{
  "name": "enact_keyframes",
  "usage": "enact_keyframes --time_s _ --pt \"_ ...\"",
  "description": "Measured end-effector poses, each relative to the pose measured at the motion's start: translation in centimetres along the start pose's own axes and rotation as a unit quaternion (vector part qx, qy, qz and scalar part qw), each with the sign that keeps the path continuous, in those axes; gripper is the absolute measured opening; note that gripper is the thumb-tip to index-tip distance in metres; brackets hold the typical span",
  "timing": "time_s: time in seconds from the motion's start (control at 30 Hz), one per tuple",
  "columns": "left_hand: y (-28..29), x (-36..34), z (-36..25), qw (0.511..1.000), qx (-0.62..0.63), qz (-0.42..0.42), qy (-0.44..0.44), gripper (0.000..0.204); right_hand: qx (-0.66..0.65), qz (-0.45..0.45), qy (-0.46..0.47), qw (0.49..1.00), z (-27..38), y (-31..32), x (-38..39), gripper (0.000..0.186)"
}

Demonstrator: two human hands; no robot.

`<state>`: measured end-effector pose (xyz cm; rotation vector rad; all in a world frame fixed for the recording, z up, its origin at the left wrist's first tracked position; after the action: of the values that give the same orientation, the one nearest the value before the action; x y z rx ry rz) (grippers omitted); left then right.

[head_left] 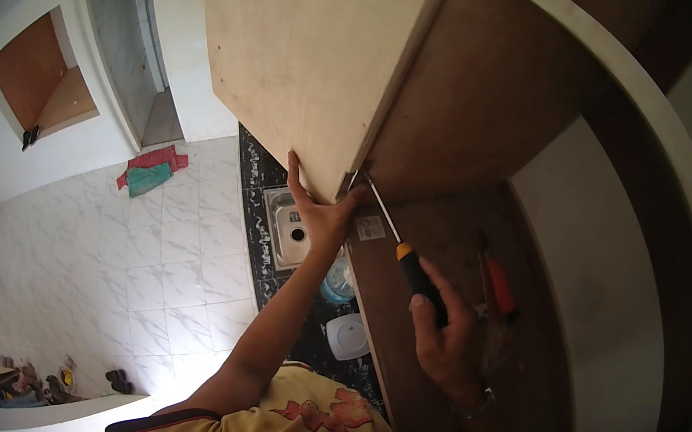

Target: The person uses a screwdriver to secure a hinge on a cabinet door and then closes the door.

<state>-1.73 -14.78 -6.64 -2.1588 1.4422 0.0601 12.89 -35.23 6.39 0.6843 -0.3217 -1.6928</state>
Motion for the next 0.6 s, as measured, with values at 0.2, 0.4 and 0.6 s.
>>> enact_keyframes --time_s 0.2,0.4,0.6 --pt "0.2 0.0 0.2 1.0 0.022 0.0 0.0 0.13 -0.023 -0.003 0.003 1.0 -0.8 -0.1 -0.1 0.042" --pt "0.6 -0.2 0.8 1.0 -0.006 -0.009 -0.022 0.132 0.115 -0.018 0.137 0.984 -0.6 -0.3 -0.3 0.041" --pt "0.2 0.0 0.6 1.0 0.015 -0.004 -0.015 0.132 -0.18 0.028 -0.15 0.972 -1.4 -0.1 -0.3 0.043"
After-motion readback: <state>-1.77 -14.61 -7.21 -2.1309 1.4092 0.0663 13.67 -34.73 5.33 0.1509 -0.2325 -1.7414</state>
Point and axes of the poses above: each hand's wrist, its own x-axis away from the middle knuckle, its own y-axis out of the back of the hand, z = x × y, the point moved 6 cm from there along -x, towards the middle knuckle, and after that the axes turned 1 degree about y, right-handed, at the moved point
